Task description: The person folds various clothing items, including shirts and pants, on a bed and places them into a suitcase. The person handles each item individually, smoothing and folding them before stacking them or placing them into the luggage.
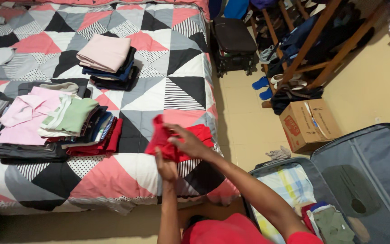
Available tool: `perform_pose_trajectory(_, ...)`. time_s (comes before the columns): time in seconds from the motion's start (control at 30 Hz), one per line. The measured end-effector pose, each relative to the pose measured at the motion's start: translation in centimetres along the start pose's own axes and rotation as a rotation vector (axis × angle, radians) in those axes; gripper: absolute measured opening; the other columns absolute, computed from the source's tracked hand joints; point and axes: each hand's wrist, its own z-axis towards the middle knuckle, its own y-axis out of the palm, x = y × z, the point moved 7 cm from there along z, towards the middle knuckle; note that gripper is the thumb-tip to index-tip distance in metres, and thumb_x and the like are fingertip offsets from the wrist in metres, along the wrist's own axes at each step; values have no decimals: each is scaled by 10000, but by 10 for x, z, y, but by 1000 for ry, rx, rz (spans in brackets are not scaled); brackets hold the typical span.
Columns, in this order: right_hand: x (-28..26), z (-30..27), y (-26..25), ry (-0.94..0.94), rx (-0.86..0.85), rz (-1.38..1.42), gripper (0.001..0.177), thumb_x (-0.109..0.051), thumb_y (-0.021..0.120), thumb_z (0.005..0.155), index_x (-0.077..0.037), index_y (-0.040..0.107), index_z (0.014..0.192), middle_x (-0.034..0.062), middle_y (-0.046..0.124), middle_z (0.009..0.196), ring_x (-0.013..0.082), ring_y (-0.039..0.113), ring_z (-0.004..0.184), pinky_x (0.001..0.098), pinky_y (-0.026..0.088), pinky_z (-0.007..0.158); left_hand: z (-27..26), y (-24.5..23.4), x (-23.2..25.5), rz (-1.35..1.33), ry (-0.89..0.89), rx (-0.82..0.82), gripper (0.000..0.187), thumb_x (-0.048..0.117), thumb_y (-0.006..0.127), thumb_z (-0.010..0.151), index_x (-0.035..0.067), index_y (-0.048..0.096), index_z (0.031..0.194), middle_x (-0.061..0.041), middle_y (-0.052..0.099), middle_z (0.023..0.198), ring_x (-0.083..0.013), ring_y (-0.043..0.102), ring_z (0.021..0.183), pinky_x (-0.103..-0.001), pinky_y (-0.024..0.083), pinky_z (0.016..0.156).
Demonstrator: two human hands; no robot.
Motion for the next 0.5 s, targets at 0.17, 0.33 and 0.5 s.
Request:
perform_pose_trajectory(0.17, -40, 3, 28, -31, -118, 146, 534, -169, 575, 1026, -69, 430, 1531, 126, 508, 1531, 220, 479, 1440, 368, 394, 1200, 0, 28, 105, -98, 260, 130, 644, 418, 415, 1050, 119, 272, 1602, -134, 369, 1623, -310, 379, 1487, -481, 300, 1242)
perform_pose_trajectory(0.33, 51, -18, -33, 120, 304, -124, 462, -177, 644, 952, -60, 571, 1393, 127, 624, 1372, 226, 597, 1299, 360, 498, 1065, 11, -64, 121, 6, 282, 250, 632, 295, 504, 1007, 73, 359, 1581, -119, 393, 1626, -294, 380, 1506, -474, 287, 1253)
perform_pose_trajectory(0.5, 165, -73, -95, 223, 606, -325, 630, -235, 752, 887, 4, 504, 1415, 179, 589, 1339, 260, 602, 1198, 372, 519, 967, 15, -116, 117, 122, 153, 213, 592, 232, 594, 1009, 24, 431, 1538, -112, 444, 1572, -276, 401, 1480, -453, 304, 1249)
